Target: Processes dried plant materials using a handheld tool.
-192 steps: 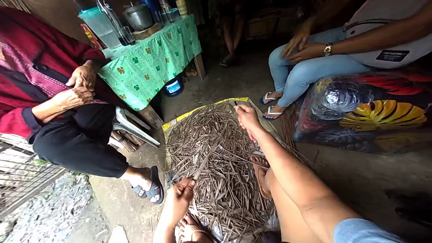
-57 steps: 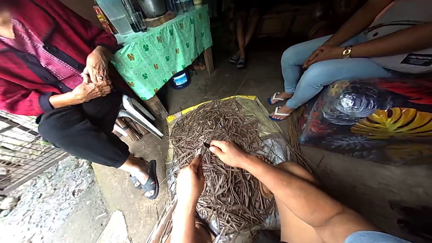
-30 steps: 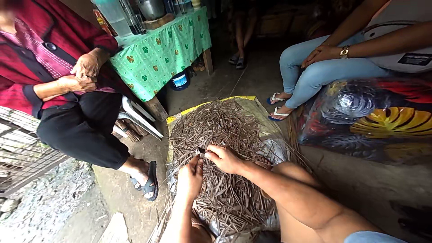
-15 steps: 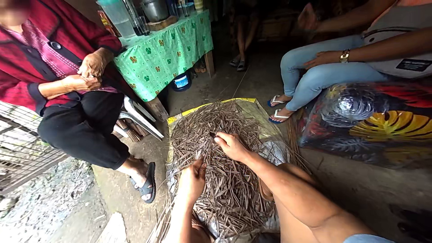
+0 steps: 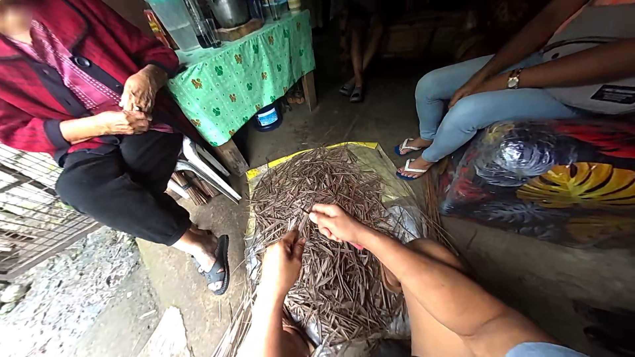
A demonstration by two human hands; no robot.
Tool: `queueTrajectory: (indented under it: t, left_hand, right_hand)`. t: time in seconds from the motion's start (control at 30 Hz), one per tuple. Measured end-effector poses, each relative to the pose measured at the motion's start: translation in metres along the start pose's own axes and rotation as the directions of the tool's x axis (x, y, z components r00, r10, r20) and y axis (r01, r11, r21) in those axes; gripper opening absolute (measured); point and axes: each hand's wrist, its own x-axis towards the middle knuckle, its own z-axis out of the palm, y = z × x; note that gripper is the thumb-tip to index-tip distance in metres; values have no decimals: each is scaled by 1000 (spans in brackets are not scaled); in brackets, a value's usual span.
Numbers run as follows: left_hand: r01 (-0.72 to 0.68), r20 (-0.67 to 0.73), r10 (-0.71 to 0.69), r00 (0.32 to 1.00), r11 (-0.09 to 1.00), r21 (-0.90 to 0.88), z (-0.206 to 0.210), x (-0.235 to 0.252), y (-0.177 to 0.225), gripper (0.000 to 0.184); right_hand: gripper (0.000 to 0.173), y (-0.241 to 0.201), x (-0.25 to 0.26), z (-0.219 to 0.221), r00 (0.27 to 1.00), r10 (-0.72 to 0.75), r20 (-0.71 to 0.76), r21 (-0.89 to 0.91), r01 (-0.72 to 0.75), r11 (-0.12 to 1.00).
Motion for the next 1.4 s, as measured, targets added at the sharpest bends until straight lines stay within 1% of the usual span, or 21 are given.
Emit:
queueTrajectory:
  t: [0.07, 0.13, 0.2, 0.23, 0.27, 0.33, 0.4, 0.43, 0.5, 0.53, 0.63, 0.7, 0.77, 0.83, 0.93, 1.0, 1.07, 1.13, 1.23, 1.3, 1.4]
  left_hand:
    - [13, 17, -13, 1000, 1000, -26, -2, -1, -2, 38]
    - [15, 40, -13, 999, 998, -63, -2, -1, -7, 33]
    - [20, 62, -15, 998, 995, -93, -1, -1, -8, 29]
    - [26, 75, -18, 997, 994, -105, -1, -1, -7, 28]
    - [31, 81, -22, 996, 993, -110, -1, -1, -4, 28]
    - [44, 80, -35, 996, 993, -112, -2, 0, 0, 29]
    - [49, 73, -39, 997, 990, -134, -1, 2, -1, 29]
    - [58, 80, -47, 996, 987, -147, -1, 2, -2, 28]
    - [69, 100, -52, 994, 981, -179, -1, 2, -4, 29]
    - [76, 112, -54, 992, 977, -198, -2, 1, -4, 32]
    - [54, 119, -29, 992, 977, -207, -4, -3, -5, 31]
    - [18, 78, -3, 997, 982, -190, 1, -2, -7, 27]
    - [34, 82, -17, 996, 977, -209, 3, -1, -8, 23]
    - [79, 129, -46, 991, 961, -265, 0, -2, -7, 22]
    - [116, 172, -60, 983, 934, -339, -2, -3, -1, 25]
    - [106, 151, -60, 987, 941, -323, -1, -3, 1, 29]
    - [87, 114, -64, 991, 974, -208, 2, -2, 0, 30]
    - [63, 81, -55, 995, 993, -97, 7, 1, -1, 31]
    - [3, -38, -5, 999, 999, -45, 12, 0, 2, 24]
    - [-23, -99, 22, 995, 1000, -9, 13, -1, 3, 26]
    - [-27, -137, 30, 990, 999, 23, 15, 1, 8, 30]
  right_hand:
    - [25, -1, 4, -6, 996, -31, -82, 2, 31, 1000]
    - [28, -2, 9, -17, 980, -42, -193, 7, 44, 999]
    - [28, 0, 12, -24, 964, -61, -259, -52, 50, 997]
    - [29, 2, 11, -23, 963, -86, -254, -124, 56, 991]
    - [30, 5, 9, -20, 970, -123, -212, -212, 77, 974]
    - [34, 11, 4, -5, 980, -193, -43, -411, 159, 898]
    - [37, 15, -3, 12, 960, -246, 132, -550, 277, 788]
    - [37, 16, -6, 17, 945, -268, 186, -590, 326, 739]
    - [38, 16, -5, 15, 934, -305, 185, -651, 349, 675]
    - [39, 12, -4, 9, 946, -296, 134, -681, 305, 665]
    - [36, 5, 7, -24, 967, -246, -64, -660, 144, 737]
    - [33, 7, 11, -36, 960, -249, -126, -599, 126, 790]
    - [33, 9, 11, -32, 960, -244, -134, -574, 125, 809]
    - [32, 11, 10, -25, 968, -221, -116, -541, 125, 832]
    - [30, 9, 13, -25, 973, -179, -143, -501, 84, 861]
    - [30, 7, 14, -26, 974, -149, -172, -511, 41, 859]
    - [34, 5, 12, -22, 983, -136, -127, -516, 52, 855]
    - [37, 6, 6, -9, 990, -144, -2, -531, 121, 839]
    - [37, 7, -4, 14, 976, -151, 157, -594, 216, 775]
    - [38, 7, -2, 14, 971, -166, 171, -643, 238, 728]
    - [39, 6, 2, 5, 979, -150, 141, -720, 205, 663]
